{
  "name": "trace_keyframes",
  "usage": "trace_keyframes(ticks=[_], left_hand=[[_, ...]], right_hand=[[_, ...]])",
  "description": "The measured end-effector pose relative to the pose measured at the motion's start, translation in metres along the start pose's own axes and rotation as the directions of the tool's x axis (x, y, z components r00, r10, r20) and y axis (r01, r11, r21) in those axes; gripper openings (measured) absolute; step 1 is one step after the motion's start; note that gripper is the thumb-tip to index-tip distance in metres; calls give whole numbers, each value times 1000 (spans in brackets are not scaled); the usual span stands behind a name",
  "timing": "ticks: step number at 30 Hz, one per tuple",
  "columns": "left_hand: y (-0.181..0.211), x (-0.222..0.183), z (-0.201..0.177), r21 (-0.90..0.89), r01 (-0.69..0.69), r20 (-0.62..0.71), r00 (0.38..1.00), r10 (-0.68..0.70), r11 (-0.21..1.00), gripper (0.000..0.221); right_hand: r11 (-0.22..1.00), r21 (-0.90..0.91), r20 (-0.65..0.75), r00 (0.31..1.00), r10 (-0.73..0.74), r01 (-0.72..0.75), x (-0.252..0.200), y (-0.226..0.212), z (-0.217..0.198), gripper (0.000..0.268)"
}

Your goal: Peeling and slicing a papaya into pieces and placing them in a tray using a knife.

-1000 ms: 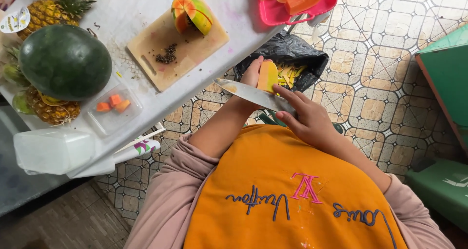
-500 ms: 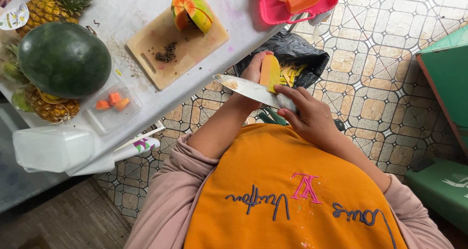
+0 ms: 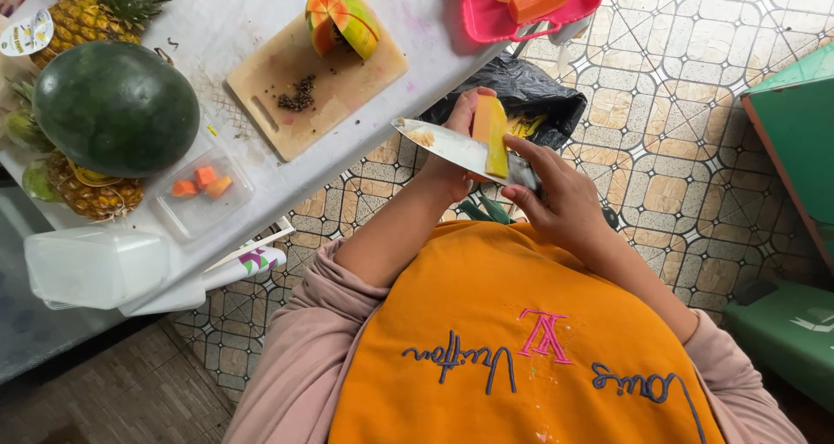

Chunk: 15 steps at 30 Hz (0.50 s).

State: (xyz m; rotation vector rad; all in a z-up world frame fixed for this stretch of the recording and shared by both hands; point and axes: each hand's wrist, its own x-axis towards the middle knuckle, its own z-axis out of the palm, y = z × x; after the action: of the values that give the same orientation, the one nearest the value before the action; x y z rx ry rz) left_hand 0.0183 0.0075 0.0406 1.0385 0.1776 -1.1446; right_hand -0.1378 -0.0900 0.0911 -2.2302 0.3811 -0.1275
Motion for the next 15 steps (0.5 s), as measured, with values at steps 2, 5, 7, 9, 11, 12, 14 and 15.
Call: trace_keyframes(ticks=[2, 5, 7, 9, 11, 12, 14, 15], left_hand=[[1, -2, 1, 15, 5, 19, 1000, -6, 1000, 31], [-7, 5, -6, 43, 0, 57, 998, -3, 999, 31], [-10, 7, -9, 55, -8, 75, 997, 4, 998, 31], [-9, 4, -8, 58, -18, 102, 995, 12, 998, 32], [-16, 9, -15, 31, -32, 145, 989, 27, 999, 32], [-20, 11, -18, 2, -45, 187, 981, 44, 999, 32], [-25, 17, -23, -9, -51, 206, 977, 52, 999, 31], [-28, 20, -26, -19, -57, 225, 973, 60, 998, 31]], right_hand=[[1000, 1, -8, 1000, 9, -9, 0, -2, -1, 59], [999, 30, -12, 999, 30, -30, 0, -2, -1, 58], [997, 59, -6, 999, 44, -44, 0, -2, -2, 58], [995, 92, -4, 999, 40, -40, 1, -5, -3, 60], [996, 85, -20, 999, 33, -31, 2, -3, -1, 58], [997, 77, -36, 999, 26, -23, 2, -2, -1, 57], [996, 87, -34, 999, 32, -29, 2, 2, 0, 56], [995, 96, -31, 999, 39, -35, 3, 4, 1, 56]])
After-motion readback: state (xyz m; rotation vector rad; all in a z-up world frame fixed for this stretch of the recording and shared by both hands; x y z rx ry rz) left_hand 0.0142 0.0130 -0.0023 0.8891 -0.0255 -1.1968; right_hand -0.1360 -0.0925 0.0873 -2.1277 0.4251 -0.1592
